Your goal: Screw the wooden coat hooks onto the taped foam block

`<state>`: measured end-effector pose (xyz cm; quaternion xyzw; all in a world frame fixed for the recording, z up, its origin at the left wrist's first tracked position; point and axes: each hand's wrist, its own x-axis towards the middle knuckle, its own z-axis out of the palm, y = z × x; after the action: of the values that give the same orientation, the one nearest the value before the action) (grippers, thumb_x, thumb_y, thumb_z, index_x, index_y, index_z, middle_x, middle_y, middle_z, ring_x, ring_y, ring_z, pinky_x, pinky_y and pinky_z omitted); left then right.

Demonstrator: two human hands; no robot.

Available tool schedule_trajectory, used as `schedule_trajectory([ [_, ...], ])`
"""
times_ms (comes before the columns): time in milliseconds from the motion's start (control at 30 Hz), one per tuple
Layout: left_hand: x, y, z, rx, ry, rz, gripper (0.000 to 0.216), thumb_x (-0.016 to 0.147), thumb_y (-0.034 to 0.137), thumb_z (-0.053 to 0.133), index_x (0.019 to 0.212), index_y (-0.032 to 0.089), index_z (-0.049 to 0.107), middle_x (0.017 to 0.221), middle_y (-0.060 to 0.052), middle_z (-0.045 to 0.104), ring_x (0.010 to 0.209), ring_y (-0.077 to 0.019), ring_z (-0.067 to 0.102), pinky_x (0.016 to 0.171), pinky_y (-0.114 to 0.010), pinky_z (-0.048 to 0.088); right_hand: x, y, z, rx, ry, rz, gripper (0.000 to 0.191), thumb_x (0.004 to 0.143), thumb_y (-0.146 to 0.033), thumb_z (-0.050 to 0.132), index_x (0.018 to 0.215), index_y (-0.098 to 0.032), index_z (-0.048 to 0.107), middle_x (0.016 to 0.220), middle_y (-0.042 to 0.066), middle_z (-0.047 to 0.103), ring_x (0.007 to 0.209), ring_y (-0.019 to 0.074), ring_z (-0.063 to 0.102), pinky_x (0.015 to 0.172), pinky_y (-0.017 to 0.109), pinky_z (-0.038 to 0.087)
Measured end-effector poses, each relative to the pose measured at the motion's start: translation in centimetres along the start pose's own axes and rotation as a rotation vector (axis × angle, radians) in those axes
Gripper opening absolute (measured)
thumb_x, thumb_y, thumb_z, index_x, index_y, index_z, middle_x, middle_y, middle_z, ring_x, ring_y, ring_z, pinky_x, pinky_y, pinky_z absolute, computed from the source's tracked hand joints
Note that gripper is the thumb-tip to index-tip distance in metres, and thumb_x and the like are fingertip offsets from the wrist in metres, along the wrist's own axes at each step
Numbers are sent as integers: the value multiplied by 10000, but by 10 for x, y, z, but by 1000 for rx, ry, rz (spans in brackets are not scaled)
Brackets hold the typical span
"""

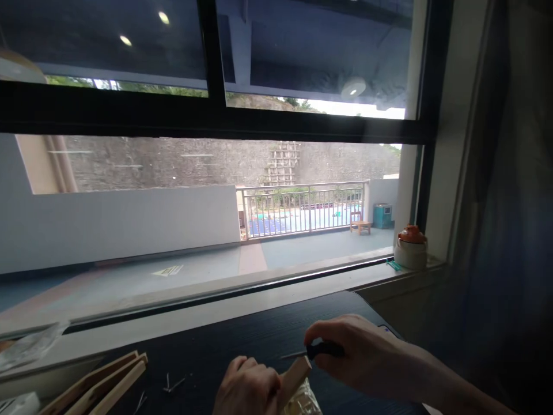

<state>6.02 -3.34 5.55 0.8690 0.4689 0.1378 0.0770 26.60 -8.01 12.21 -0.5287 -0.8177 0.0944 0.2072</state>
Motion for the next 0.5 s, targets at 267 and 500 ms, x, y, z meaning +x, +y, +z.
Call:
schedule_trajectory([
  [267,-5,-11,0,-148,-4,-18,180,733,208,523,688,262,689,737,7,676,800,-176,564,796,-313,329,6,-11,5,-87,-145,-59,280,756,-226,487,962,-271,672,680,-10,627,572,112,500,545,222,316],
  [500,-4,-15,-2,-144,-8,27,176,736,240,526,664,267,685,724,22,672,778,-173,550,841,-327,315,18,-23,6,-121,-209,-114,255,764,-230,488,923,-233,687,699,13,642,559,104,479,553,224,309],
])
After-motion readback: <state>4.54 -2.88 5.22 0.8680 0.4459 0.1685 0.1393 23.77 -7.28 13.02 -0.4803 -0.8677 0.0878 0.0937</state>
